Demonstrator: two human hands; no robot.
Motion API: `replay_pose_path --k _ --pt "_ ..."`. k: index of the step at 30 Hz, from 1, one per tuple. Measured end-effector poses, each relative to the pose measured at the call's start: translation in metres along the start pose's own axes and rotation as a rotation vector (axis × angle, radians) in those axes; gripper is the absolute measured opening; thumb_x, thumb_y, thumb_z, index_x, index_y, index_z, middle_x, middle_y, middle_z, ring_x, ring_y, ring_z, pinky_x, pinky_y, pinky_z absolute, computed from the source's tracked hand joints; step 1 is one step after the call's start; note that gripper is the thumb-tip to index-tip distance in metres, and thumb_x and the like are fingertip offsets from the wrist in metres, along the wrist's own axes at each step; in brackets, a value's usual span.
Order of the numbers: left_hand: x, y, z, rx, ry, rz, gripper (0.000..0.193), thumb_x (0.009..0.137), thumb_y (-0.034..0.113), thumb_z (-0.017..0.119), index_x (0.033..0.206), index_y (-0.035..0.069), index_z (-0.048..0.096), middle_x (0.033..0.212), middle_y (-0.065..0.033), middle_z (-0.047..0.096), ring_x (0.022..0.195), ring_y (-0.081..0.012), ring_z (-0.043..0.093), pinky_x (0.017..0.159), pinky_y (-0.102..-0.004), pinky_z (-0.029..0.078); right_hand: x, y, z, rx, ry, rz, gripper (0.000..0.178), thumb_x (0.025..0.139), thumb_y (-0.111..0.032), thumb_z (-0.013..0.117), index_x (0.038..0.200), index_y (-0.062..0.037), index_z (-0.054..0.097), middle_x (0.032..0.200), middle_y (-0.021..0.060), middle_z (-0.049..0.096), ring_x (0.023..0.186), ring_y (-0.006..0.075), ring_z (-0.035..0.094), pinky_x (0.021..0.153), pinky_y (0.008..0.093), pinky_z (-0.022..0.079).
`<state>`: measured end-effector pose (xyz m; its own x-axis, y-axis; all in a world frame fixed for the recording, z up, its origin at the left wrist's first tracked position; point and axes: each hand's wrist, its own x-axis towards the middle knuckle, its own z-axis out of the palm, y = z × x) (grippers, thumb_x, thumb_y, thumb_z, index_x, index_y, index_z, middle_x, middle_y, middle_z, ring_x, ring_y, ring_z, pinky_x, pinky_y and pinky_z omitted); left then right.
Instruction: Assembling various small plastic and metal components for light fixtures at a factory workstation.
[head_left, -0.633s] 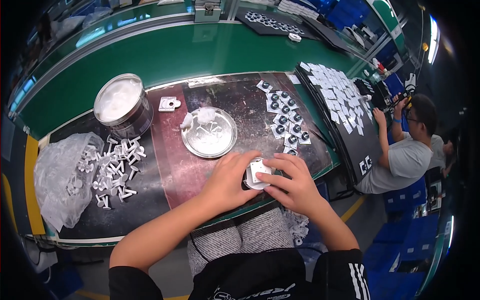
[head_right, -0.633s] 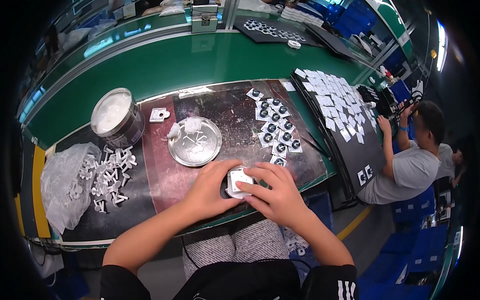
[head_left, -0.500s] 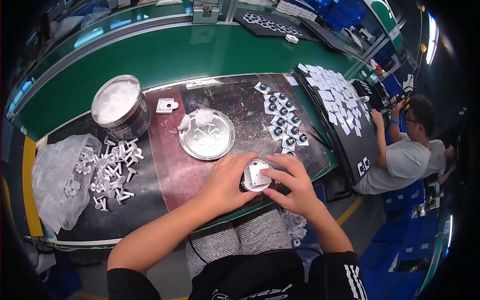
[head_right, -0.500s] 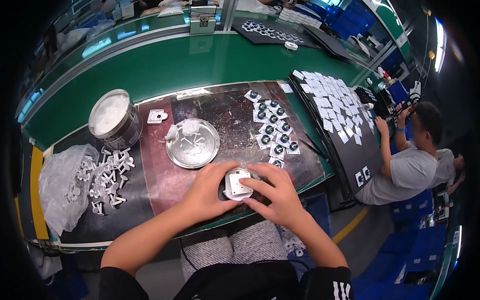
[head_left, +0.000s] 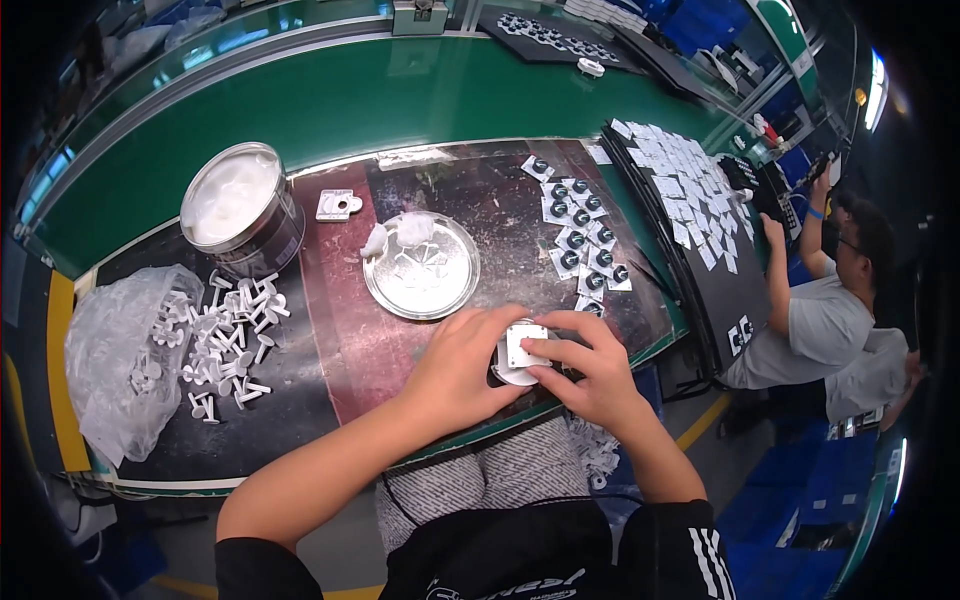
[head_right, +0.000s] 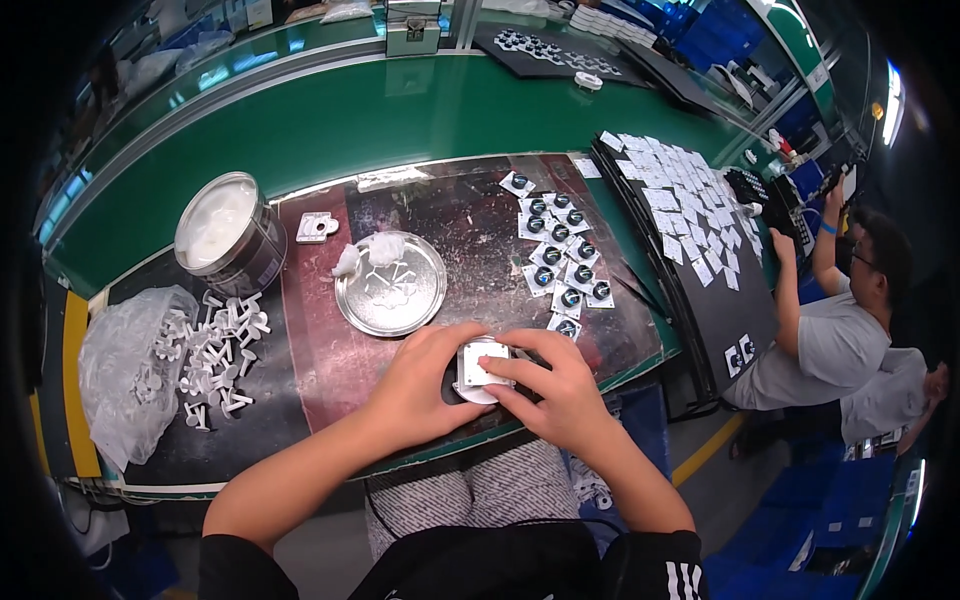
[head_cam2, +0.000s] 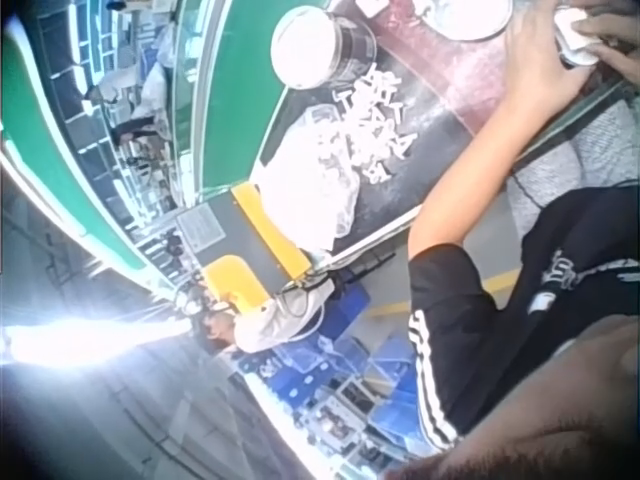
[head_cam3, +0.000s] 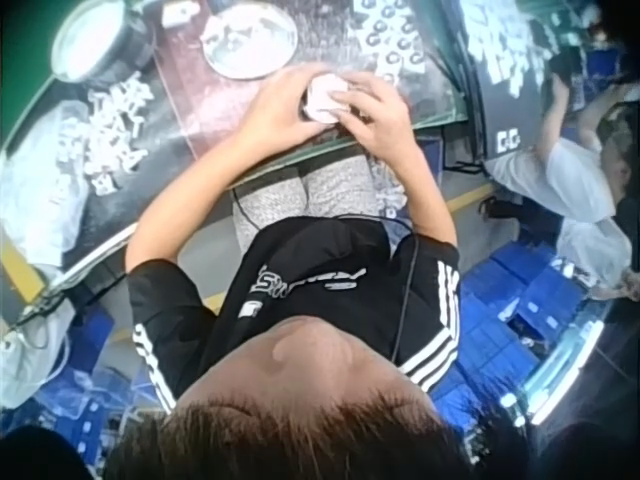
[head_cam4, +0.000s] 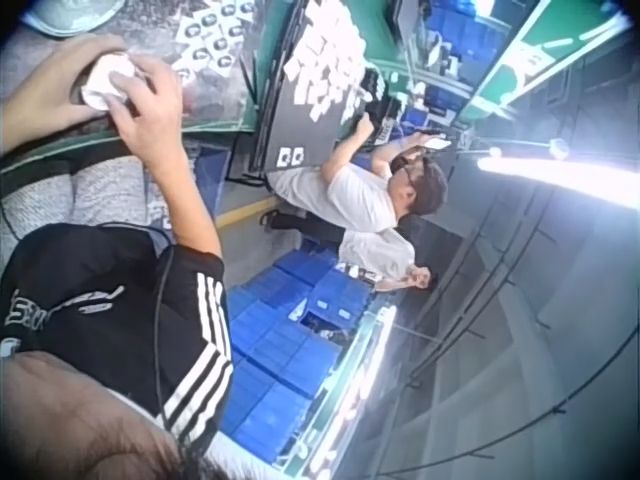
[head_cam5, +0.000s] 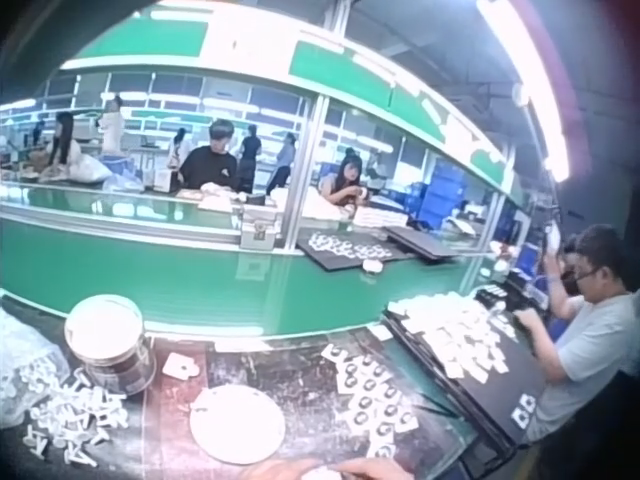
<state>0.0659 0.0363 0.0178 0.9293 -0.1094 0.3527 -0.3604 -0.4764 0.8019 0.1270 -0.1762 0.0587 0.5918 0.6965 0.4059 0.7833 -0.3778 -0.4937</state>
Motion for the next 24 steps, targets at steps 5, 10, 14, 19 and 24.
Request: replay_pose_path --k 5,10,14,19,24 --pt "0.000 -0.001 0.000 0.007 0.006 0.013 0.076 0.074 0.019 0.085 0.142 0.007 0.053 0.124 -0.0158 0.064 0.121 -0.0375 0.058 0.104 -0.0475 0.046 0.003 0.002 -0.004 -0.006 -0.026 -0.026 0.032 0.080 -0.012 0.086 0.111 -0.0118 0.080 0.121 0.0108 0.070 0.106 0.0289 0.068 0.093 0.0399 0.052" --pt "0.000 0.000 0.000 0.009 0.006 0.015 0.076 0.074 0.019 0.086 0.142 0.008 0.053 0.122 -0.0154 0.064 0.120 -0.0373 0.058 0.103 -0.0472 0.046 0.004 0.000 -0.010 -0.020 -0.061 -0.033 0.033 0.078 -0.011 0.086 0.111 -0.0113 0.081 0.120 0.0113 0.070 0.106 0.0293 0.068 0.094 0.0400 0.053" --pt "0.000 0.000 -0.001 0.009 0.013 0.020 0.076 0.074 0.019 0.086 0.142 0.008 0.053 0.122 -0.0155 0.064 0.118 -0.0371 0.059 0.103 -0.0473 0.046 0.004 0.001 -0.009 -0.010 -0.062 -0.027 0.033 0.078 -0.010 0.086 0.111 -0.0108 0.081 0.121 0.0116 0.070 0.109 0.0307 0.067 0.096 0.0413 0.052" --pt "-0.001 -0.001 0.001 0.017 0.020 0.013 0.076 0.074 0.019 0.086 0.141 0.008 0.053 0.122 -0.0155 0.065 0.119 -0.0370 0.059 0.103 -0.0475 0.046 0.006 -0.004 -0.009 -0.067 -0.018 -0.091 0.029 0.081 -0.012 0.084 0.109 -0.0107 0.079 0.121 0.0099 0.070 0.110 0.0307 0.066 0.092 0.0416 0.051" --pt "0.000 0.001 0.002 0.004 0.016 0.013 0.075 0.074 0.018 0.085 0.141 0.009 0.054 0.122 -0.0155 0.065 0.120 -0.0373 0.059 0.103 -0.0478 0.046 0.006 0.003 -0.014 -0.112 -0.061 -0.193 0.031 0.080 -0.008 0.083 0.111 -0.0092 0.080 0.118 0.0094 0.072 0.107 0.0297 0.068 0.094 0.0427 0.051"
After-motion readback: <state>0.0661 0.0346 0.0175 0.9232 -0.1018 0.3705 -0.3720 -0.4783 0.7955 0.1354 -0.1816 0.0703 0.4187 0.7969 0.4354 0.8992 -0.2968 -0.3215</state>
